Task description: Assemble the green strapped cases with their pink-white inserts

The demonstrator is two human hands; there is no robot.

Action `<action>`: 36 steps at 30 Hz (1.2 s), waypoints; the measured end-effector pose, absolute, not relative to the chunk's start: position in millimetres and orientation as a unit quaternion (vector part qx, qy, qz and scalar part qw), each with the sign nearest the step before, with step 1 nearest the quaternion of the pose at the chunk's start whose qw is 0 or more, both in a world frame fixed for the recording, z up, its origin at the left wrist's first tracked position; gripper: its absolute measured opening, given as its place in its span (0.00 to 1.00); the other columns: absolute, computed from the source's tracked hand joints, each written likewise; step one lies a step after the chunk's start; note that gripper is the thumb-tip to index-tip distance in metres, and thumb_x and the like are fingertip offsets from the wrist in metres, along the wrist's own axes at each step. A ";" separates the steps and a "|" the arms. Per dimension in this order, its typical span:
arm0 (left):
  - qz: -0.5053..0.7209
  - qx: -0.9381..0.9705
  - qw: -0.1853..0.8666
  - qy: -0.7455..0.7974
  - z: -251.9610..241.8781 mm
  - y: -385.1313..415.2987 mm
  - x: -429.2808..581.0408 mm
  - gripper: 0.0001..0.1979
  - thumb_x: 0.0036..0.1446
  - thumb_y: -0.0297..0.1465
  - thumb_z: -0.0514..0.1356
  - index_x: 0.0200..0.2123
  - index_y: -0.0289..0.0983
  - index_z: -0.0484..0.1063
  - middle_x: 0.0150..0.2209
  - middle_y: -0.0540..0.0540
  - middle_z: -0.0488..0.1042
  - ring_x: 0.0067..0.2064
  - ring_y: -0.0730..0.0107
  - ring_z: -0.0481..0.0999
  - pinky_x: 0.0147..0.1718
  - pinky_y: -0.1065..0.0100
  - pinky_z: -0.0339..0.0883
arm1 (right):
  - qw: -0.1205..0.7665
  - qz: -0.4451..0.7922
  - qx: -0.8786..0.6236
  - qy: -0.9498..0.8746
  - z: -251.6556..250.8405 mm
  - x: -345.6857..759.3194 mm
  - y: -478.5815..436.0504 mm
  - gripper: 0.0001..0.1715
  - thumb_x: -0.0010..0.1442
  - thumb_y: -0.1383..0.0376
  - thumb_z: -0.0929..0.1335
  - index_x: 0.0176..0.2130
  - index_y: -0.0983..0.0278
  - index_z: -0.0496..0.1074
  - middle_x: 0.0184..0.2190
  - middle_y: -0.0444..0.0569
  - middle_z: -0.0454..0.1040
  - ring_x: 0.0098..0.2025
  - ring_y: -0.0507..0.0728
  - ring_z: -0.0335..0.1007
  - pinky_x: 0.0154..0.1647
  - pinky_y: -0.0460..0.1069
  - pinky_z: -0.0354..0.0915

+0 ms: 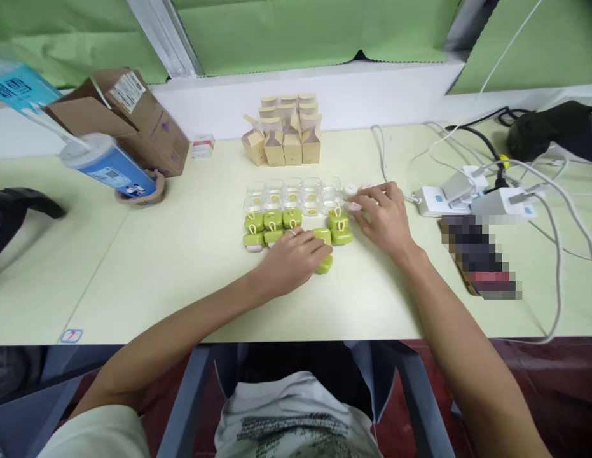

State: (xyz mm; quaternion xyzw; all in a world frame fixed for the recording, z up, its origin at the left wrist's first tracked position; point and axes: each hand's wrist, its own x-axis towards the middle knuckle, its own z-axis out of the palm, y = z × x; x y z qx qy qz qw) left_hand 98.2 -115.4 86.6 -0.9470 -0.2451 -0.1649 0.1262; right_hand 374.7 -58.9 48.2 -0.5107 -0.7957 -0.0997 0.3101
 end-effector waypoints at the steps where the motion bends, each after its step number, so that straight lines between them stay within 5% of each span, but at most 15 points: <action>1: -0.178 -0.946 0.128 -0.237 87.0 -121.7 97.1 0.12 0.72 0.18 0.56 0.40 0.36 0.78 0.38 0.46 0.84 0.43 0.61 0.81 0.44 0.59 0.71 | 0.331 -0.103 -0.511 -0.787 52.4 374.1 -61.7 0.16 0.74 0.64 0.68 0.57 0.59 0.81 0.53 0.58 0.80 0.55 0.71 0.70 0.56 0.69 0.70; 5: -0.282 -0.927 0.049 -0.241 94.2 -135.5 85.9 0.17 0.73 0.17 0.54 0.50 0.38 0.80 0.42 0.46 0.83 0.42 0.67 0.82 0.38 0.64 0.75 | 0.469 -0.070 -0.513 -0.715 69.6 359.6 -79.1 0.23 0.80 0.57 0.62 0.67 0.57 0.74 0.57 0.62 0.71 0.59 0.70 0.74 0.54 0.67 0.77; 8: -0.379 -0.861 -0.167 -0.295 102.1 -129.7 66.6 0.19 0.76 0.22 0.55 0.57 0.43 0.82 0.46 0.45 0.80 0.42 0.70 0.83 0.35 0.67 0.81 | 0.552 0.069 -0.478 -0.679 74.1 336.6 -93.7 0.24 0.82 0.55 0.59 0.69 0.55 0.70 0.58 0.59 0.70 0.54 0.65 0.80 0.46 0.61 0.81; 12: -0.442 -0.656 -0.508 -0.340 105.0 -113.7 37.0 0.13 0.75 0.33 0.61 0.53 0.39 0.86 0.55 0.38 0.81 0.46 0.59 0.88 0.35 0.56 0.91 | 0.573 0.281 -0.399 -0.658 71.5 305.5 -110.4 0.17 0.79 0.53 0.66 0.61 0.55 0.77 0.55 0.55 0.74 0.47 0.62 0.83 0.42 0.58 0.83; 15: -0.424 -0.560 -0.637 -0.319 102.4 -108.8 25.2 0.18 0.74 0.41 0.63 0.54 0.36 0.86 0.60 0.33 0.82 0.50 0.49 0.89 0.40 0.52 0.92 | 0.540 0.341 -0.375 -0.671 71.1 289.6 -122.2 0.22 0.78 0.51 0.68 0.64 0.54 0.76 0.59 0.57 0.74 0.52 0.64 0.83 0.47 0.61 0.85; 19: -0.408 -0.559 -0.653 -0.307 95.7 -110.5 26.5 0.27 0.68 0.49 0.71 0.64 0.42 0.81 0.63 0.34 0.81 0.51 0.50 0.90 0.41 0.57 0.92 | 0.531 0.352 -0.353 -0.685 74.8 276.7 -136.2 0.30 0.77 0.52 0.70 0.73 0.53 0.66 0.62 0.59 0.75 0.55 0.65 0.83 0.52 0.64 0.84; 23: -0.404 -0.586 -0.641 -0.288 86.8 -115.4 34.9 0.32 0.66 0.51 0.71 0.68 0.46 0.78 0.61 0.36 0.83 0.42 0.58 0.91 0.40 0.57 0.92 | 0.583 0.326 -0.324 -0.670 77.4 269.6 -144.3 0.21 0.74 0.57 0.73 0.63 0.55 0.74 0.56 0.58 0.79 0.58 0.66 0.82 0.55 0.64 0.83; 25: -0.400 -0.591 -0.638 -0.289 84.9 -120.8 38.5 0.32 0.65 0.49 0.73 0.69 0.48 0.77 0.64 0.38 0.81 0.52 0.52 0.90 0.46 0.54 0.92 | 0.597 0.295 -0.308 -0.679 77.2 268.2 -145.5 0.18 0.73 0.61 0.74 0.61 0.54 0.78 0.54 0.57 0.81 0.60 0.66 0.80 0.54 0.64 0.83; 29: -0.394 -0.556 -0.663 -0.311 85.3 -134.7 44.4 0.35 0.59 0.37 0.79 0.68 0.53 0.77 0.71 0.44 0.76 0.65 0.45 0.83 0.51 0.54 0.90 | 0.633 0.241 -0.262 -0.688 77.0 267.1 -146.0 0.32 0.65 0.72 0.77 0.65 0.54 0.78 0.53 0.54 0.83 0.56 0.64 0.80 0.50 0.61 0.82; 32: -0.426 -0.544 -0.636 -0.342 83.3 -140.6 48.3 0.33 0.52 0.34 0.83 0.61 0.49 0.84 0.66 0.43 0.81 0.59 0.48 0.87 0.46 0.60 0.90 | 0.635 0.188 -0.242 -0.709 79.6 265.6 -147.9 0.35 0.62 0.75 0.78 0.65 0.57 0.78 0.52 0.55 0.85 0.54 0.64 0.83 0.51 0.62 0.82; 36: -0.454 -0.528 -0.619 -0.363 79.2 -140.5 50.0 0.32 0.40 0.32 0.87 0.52 0.43 0.87 0.48 0.44 0.88 0.38 0.60 0.90 0.35 0.66 0.88 | 0.580 0.139 -0.282 -0.751 85.5 263.7 -151.1 0.29 0.63 0.75 0.79 0.61 0.62 0.80 0.50 0.57 0.86 0.49 0.63 0.85 0.46 0.59 0.82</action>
